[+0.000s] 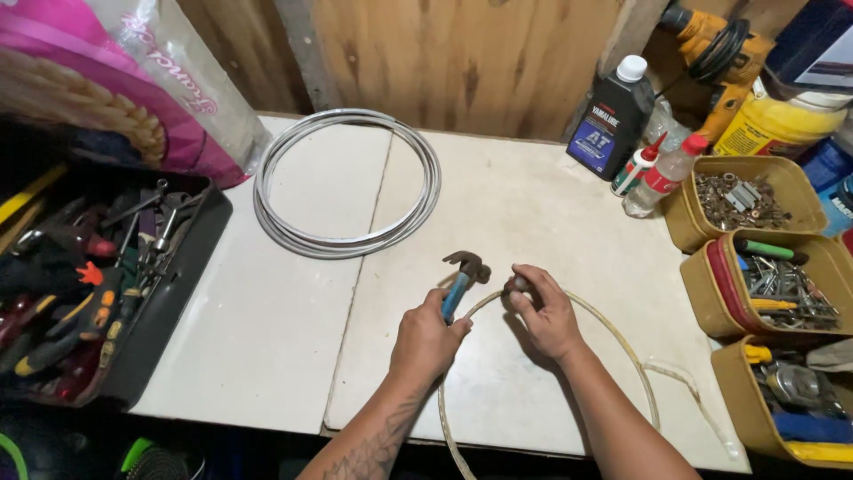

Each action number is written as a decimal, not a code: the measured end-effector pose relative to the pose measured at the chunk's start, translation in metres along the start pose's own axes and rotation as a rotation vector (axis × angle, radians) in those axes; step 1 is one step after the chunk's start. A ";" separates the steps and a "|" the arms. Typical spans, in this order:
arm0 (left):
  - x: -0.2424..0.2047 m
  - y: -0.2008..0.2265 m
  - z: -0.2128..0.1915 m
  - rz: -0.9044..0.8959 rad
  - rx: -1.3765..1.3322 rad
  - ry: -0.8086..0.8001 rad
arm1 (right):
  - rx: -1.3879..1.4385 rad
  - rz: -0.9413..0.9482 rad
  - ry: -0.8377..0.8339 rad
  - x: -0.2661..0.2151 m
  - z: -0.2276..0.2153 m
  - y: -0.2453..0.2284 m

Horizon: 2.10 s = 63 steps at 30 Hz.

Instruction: The person uses a hammer to repeatedly strike a small metal object placed on a circular metal ring. The person holds the ring steady with one hand while hammering with the other, occasionally repositioning the ring on the workbench.

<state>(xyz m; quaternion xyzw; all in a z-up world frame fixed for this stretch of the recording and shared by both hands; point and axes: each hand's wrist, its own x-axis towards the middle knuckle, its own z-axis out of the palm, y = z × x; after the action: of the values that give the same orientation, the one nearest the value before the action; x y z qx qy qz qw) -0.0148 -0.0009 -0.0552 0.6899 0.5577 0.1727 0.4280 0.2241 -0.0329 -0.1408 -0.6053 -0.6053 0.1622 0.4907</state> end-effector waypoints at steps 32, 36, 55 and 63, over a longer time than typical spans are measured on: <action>0.005 0.012 -0.009 -0.133 0.010 -0.104 | -0.074 0.112 -0.021 0.011 0.003 -0.002; 0.006 0.013 -0.009 -0.136 0.004 -0.088 | 0.022 0.246 0.165 0.000 -0.006 0.026; 0.013 0.002 -0.002 -0.120 -0.033 -0.056 | 0.183 0.273 0.182 -0.007 -0.002 0.008; 0.013 0.000 -0.002 -0.106 -0.043 -0.053 | 0.122 0.265 0.163 -0.004 0.003 0.005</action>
<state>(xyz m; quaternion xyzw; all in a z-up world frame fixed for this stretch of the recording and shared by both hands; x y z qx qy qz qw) -0.0125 0.0119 -0.0570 0.6545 0.5780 0.1436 0.4658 0.2238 -0.0344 -0.1473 -0.6601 -0.4675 0.2121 0.5484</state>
